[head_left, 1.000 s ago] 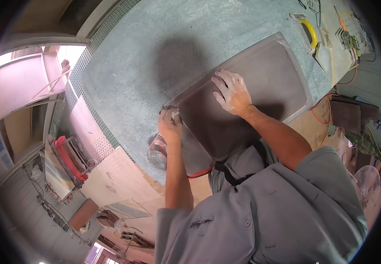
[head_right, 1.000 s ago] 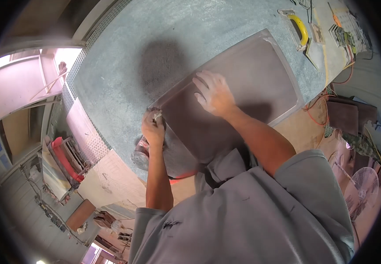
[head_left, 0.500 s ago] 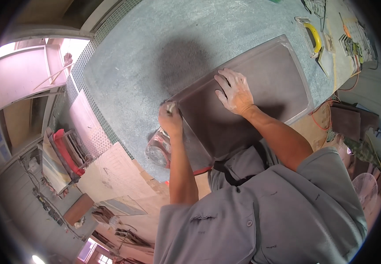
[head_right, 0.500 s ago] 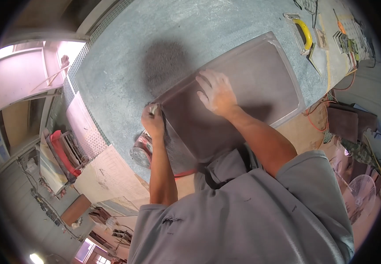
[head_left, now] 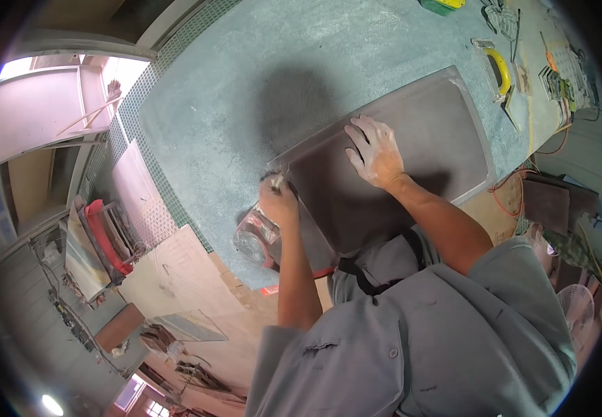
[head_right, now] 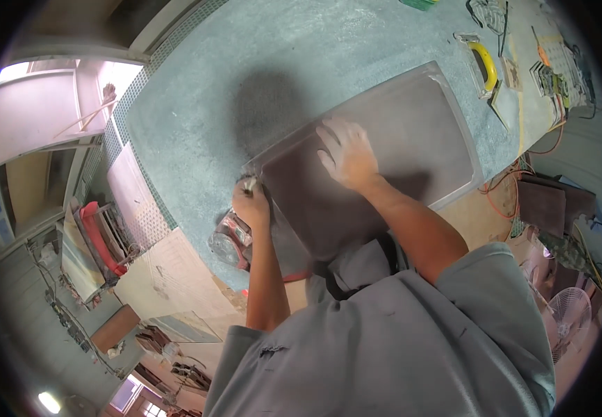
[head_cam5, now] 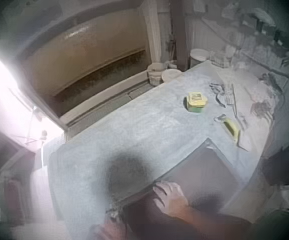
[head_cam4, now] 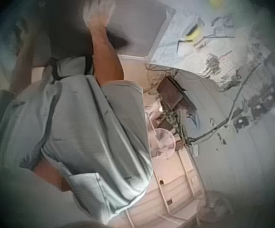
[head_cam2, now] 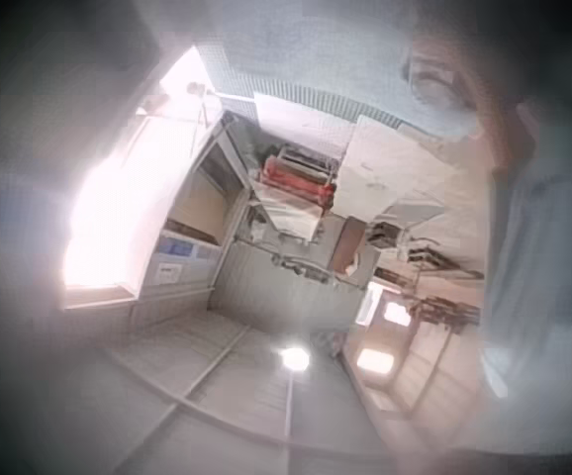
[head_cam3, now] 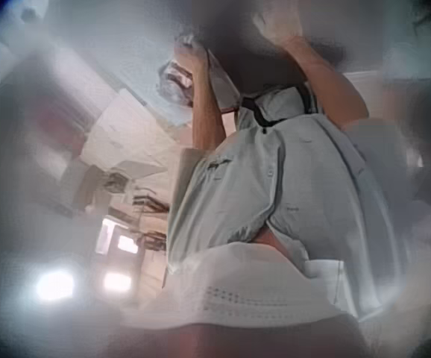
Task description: The person prepares a rectangular wood panel by wiping it with a cloth, marking a perimeter with a pencil, and performing detailed manual sanding on the surface and edges using a sanding block.
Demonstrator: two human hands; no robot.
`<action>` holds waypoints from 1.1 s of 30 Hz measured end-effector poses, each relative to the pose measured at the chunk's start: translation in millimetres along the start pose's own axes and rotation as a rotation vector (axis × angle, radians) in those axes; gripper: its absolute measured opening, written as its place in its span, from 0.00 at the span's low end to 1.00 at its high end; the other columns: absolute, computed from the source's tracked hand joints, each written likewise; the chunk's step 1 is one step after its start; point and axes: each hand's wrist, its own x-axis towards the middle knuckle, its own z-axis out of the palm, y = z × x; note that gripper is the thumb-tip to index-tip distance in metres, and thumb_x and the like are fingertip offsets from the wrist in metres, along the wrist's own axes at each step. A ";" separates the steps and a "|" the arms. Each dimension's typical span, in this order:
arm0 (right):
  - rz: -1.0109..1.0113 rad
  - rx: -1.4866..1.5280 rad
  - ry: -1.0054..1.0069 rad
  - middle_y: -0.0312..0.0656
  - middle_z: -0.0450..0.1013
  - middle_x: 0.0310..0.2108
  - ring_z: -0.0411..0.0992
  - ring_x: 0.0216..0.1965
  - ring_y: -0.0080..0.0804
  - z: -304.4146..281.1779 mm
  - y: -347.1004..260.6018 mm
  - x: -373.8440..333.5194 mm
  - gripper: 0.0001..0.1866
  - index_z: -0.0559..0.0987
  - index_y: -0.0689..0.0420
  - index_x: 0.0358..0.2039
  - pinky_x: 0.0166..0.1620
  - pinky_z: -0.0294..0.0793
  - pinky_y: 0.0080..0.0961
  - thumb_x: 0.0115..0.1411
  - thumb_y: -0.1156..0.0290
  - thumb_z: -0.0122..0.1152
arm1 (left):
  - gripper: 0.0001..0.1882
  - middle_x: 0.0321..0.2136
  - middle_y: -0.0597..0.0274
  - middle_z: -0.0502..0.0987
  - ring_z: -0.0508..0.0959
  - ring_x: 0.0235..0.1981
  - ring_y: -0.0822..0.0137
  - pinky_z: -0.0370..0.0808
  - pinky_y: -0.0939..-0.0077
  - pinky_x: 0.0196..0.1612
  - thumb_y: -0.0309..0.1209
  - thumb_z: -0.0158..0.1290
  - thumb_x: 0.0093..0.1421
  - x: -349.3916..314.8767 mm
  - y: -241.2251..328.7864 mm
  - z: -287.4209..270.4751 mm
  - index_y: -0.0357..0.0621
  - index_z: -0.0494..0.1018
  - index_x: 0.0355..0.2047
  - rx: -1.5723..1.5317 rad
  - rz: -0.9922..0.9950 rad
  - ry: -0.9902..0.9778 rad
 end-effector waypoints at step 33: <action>-0.066 -0.077 -0.067 0.46 0.67 0.67 0.63 0.70 0.49 -0.4 -5.6 0.6 0.28 0.76 0.55 0.65 0.69 0.58 0.51 0.67 0.60 0.64 | 0.06 0.38 0.58 0.82 0.81 0.41 0.52 0.79 0.58 0.46 0.26 0.61 0.64 -231.6 53.9 -26.4 0.45 0.85 0.40 0.232 -0.177 0.252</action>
